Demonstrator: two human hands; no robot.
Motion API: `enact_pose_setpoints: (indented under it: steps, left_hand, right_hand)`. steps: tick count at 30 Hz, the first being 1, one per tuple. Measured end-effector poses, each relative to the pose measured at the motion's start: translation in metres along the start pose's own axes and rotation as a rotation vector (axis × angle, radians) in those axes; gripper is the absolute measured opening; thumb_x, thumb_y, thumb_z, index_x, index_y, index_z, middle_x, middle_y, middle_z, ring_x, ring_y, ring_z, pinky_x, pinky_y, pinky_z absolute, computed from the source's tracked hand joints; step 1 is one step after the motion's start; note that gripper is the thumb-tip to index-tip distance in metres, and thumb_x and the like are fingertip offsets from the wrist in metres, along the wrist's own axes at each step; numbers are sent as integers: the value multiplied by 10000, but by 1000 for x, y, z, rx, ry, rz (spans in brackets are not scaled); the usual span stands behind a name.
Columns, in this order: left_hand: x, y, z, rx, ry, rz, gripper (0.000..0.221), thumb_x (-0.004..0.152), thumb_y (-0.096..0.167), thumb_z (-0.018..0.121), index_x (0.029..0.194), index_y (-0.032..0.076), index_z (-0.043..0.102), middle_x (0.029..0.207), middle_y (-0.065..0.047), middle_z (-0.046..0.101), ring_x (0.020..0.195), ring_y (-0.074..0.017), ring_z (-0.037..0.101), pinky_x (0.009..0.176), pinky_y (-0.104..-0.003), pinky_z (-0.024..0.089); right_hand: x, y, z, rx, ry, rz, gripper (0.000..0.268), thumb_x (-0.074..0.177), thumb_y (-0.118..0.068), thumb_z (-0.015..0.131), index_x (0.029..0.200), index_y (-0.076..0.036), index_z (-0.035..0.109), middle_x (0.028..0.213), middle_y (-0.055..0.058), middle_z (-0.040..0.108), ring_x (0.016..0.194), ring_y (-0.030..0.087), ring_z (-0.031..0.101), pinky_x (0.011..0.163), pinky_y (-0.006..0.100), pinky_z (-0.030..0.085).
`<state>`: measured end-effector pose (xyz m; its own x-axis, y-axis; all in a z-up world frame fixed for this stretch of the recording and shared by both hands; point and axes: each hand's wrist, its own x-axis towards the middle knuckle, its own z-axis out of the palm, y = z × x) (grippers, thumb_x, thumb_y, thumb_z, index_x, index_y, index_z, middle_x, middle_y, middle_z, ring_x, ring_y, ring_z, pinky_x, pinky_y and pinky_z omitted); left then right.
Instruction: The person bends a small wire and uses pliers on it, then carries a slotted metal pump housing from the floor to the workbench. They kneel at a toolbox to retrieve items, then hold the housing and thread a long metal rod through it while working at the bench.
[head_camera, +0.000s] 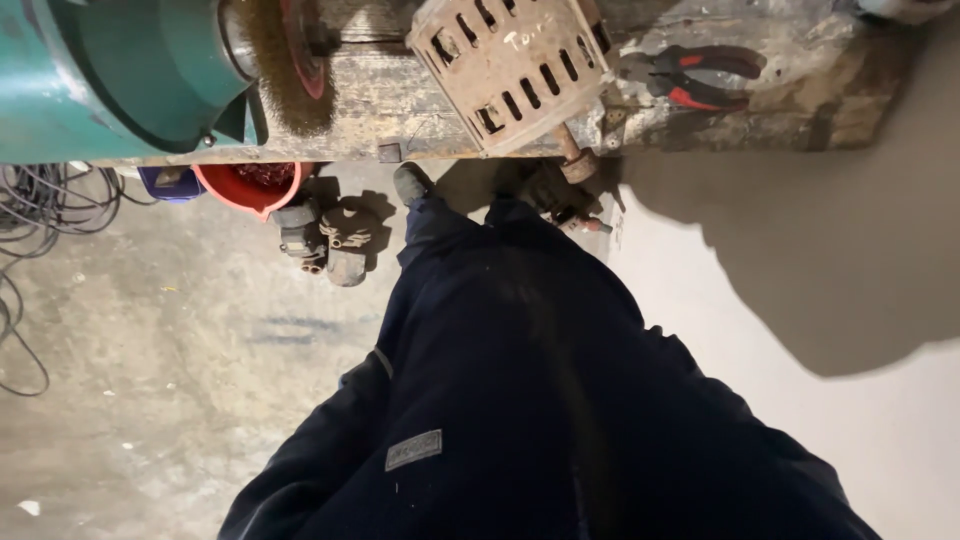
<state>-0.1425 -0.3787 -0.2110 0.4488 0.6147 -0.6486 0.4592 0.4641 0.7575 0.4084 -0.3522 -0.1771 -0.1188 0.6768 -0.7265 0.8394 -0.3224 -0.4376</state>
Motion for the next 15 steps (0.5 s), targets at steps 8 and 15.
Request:
enact_pose_setpoints:
  steps: [8,15]
  left_hand:
    - [76,-57,-12,100,-143,-31,415,978,280,684,1309,30,696,1202,-154,754,1127,-284,702,964,-391,532]
    - [87,-115,-51,192,-172,-75,399,974,280,685,1294,44,718,1188,-145,768,1115,-274,714,958,-389,541]
  right_hand:
    - [34,9,43,7,26,36,422,960,-366,603,1298,-116,641,1219,192,695,1094,389,666,891,458,536]
    - [63,-7,59,-4,31,-25,425,958,-352,599,1314,-121,627,1239,196,684,1108,399,657,893,464,533]
